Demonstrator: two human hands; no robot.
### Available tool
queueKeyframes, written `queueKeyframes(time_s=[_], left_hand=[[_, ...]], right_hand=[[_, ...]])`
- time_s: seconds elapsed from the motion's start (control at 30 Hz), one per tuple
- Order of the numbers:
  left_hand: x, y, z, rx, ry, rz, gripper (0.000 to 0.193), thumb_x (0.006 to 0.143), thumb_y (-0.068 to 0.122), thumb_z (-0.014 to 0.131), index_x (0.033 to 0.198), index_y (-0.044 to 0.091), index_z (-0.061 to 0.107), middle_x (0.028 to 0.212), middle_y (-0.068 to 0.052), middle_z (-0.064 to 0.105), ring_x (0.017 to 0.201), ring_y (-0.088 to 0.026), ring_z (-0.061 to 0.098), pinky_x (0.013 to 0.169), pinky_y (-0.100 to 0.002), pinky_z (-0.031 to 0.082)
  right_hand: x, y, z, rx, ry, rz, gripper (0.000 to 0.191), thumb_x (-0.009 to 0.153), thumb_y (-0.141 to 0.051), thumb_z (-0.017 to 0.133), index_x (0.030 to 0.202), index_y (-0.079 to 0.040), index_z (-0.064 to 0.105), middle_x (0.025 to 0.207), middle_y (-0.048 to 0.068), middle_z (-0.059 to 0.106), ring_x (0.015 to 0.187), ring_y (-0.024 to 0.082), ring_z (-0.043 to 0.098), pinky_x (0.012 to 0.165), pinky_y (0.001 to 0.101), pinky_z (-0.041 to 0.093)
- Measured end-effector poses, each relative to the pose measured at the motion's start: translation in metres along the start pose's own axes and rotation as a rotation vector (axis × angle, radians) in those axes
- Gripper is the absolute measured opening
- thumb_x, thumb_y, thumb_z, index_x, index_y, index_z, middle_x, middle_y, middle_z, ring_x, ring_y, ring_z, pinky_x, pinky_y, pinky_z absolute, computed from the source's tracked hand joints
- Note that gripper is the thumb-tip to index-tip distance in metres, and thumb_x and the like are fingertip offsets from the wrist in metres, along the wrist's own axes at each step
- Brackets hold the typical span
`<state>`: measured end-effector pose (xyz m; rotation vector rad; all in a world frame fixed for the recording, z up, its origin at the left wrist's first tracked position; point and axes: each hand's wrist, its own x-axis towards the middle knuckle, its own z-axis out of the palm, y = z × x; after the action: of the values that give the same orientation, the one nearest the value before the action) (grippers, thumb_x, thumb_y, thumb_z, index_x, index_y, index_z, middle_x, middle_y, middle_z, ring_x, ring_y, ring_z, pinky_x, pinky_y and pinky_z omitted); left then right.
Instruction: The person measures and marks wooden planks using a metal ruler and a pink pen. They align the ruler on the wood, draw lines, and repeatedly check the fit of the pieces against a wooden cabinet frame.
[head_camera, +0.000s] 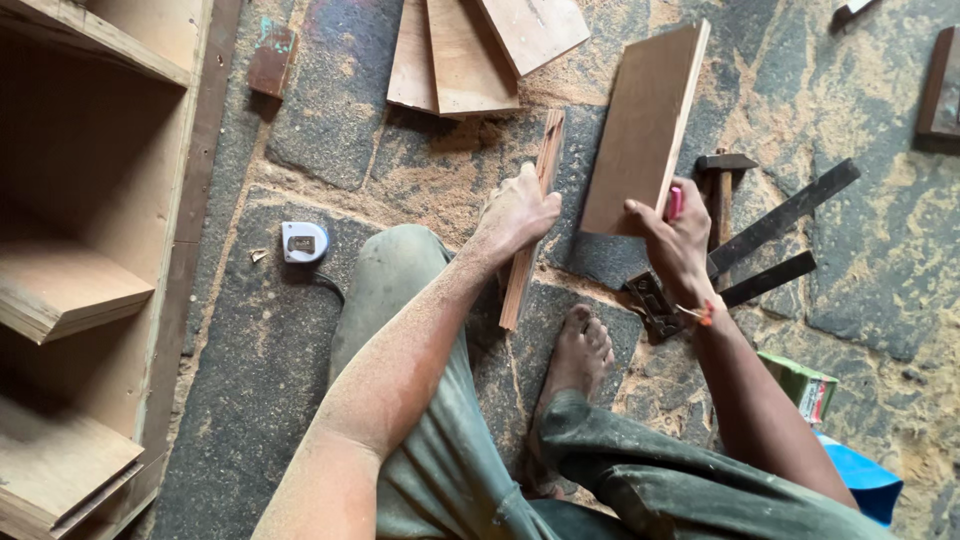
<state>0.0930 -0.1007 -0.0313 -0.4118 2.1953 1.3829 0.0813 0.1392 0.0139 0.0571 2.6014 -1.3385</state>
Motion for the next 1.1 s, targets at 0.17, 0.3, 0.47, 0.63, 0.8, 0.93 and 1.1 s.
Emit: queueKeyframes(time_s=[0.17, 0.3, 0.47, 0.63, 0.8, 0.93, 1.1], left_hand=[[-0.003, 0.0, -0.002, 0.046, 0.037, 0.035, 0.05, 0.092, 0.03, 0.058, 0.126, -0.005, 0.049, 0.109, -0.032, 0.07, 0.106, -0.044, 0.07, 0.099, -0.054, 0.054], [-0.007, 0.001, -0.004, 0.041, 0.051, 0.05, 0.054, 0.091, 0.032, 0.06, 0.126, -0.006, 0.049, 0.111, -0.035, 0.068, 0.109, -0.047, 0.068, 0.102, -0.055, 0.051], [-0.009, -0.001, -0.004, 0.059, 0.057, 0.06, 0.056, 0.09, 0.034, 0.057, 0.129, -0.006, 0.049, 0.111, -0.035, 0.069, 0.108, -0.048, 0.068, 0.103, -0.056, 0.05], [-0.008, -0.003, 0.0, 0.067, 0.088, 0.087, 0.066, 0.089, 0.036, 0.055, 0.137, -0.008, 0.044, 0.113, -0.037, 0.067, 0.109, -0.05, 0.067, 0.101, -0.056, 0.05], [-0.009, -0.001, 0.002, 0.106, 0.071, 0.068, 0.065, 0.09, 0.037, 0.057, 0.137, -0.006, 0.045, 0.112, -0.036, 0.068, 0.109, -0.05, 0.067, 0.101, -0.056, 0.05], [-0.009, 0.0, -0.001, 0.074, 0.067, 0.076, 0.066, 0.09, 0.037, 0.059, 0.136, -0.009, 0.045, 0.108, -0.036, 0.069, 0.103, -0.047, 0.071, 0.096, -0.053, 0.055], [-0.013, 0.004, -0.003, 0.075, 0.02, 0.068, 0.06, 0.091, 0.036, 0.057, 0.13, -0.008, 0.048, 0.103, -0.032, 0.072, 0.099, -0.043, 0.074, 0.09, -0.053, 0.059]], right_hand=[[-0.039, 0.001, 0.0, 0.368, -0.122, 0.212, 0.054, 0.09, -0.022, 0.079, 0.132, 0.0, 0.052, 0.108, 0.015, 0.068, 0.088, 0.018, 0.071, 0.073, 0.029, 0.062], [-0.08, 0.016, 0.004, 0.425, -0.168, 0.388, 0.052, 0.087, -0.021, 0.076, 0.13, 0.0, 0.055, 0.101, 0.016, 0.071, 0.073, 0.017, 0.067, 0.051, 0.0255, 0.049], [-0.109, 0.043, 0.009, 0.495, -0.289, 0.428, 0.054, 0.089, -0.021, 0.077, 0.132, 0.004, 0.056, 0.104, 0.013, 0.074, 0.083, 0.011, 0.071, 0.064, 0.0204, 0.058], [-0.094, 0.054, 0.006, -0.618, -0.436, 0.34, 0.046, 0.103, -0.044, 0.069, 0.138, -0.015, 0.072, 0.098, 0.009, 0.079, 0.072, 0.023, 0.071, 0.057, 0.037, 0.057], [-0.063, 0.044, 0.001, -0.23, -0.196, -0.131, 0.076, 0.099, -0.037, 0.078, 0.156, -0.002, 0.043, 0.123, 0.02, 0.06, 0.071, 0.02, 0.08, 0.079, 0.0412, 0.053], [-0.048, 0.037, 0.005, -0.5, 0.135, -0.228, 0.082, 0.103, -0.046, 0.074, 0.16, -0.003, 0.036, 0.098, 0.012, 0.075, 0.079, 0.019, 0.072, 0.071, 0.0347, 0.064], [-0.064, 0.025, 0.021, -0.42, -0.166, 0.102, 0.065, 0.081, -0.037, 0.096, 0.126, -0.002, 0.066, 0.095, 0.011, 0.072, 0.083, 0.02, 0.07, 0.072, 0.0345, 0.055]])
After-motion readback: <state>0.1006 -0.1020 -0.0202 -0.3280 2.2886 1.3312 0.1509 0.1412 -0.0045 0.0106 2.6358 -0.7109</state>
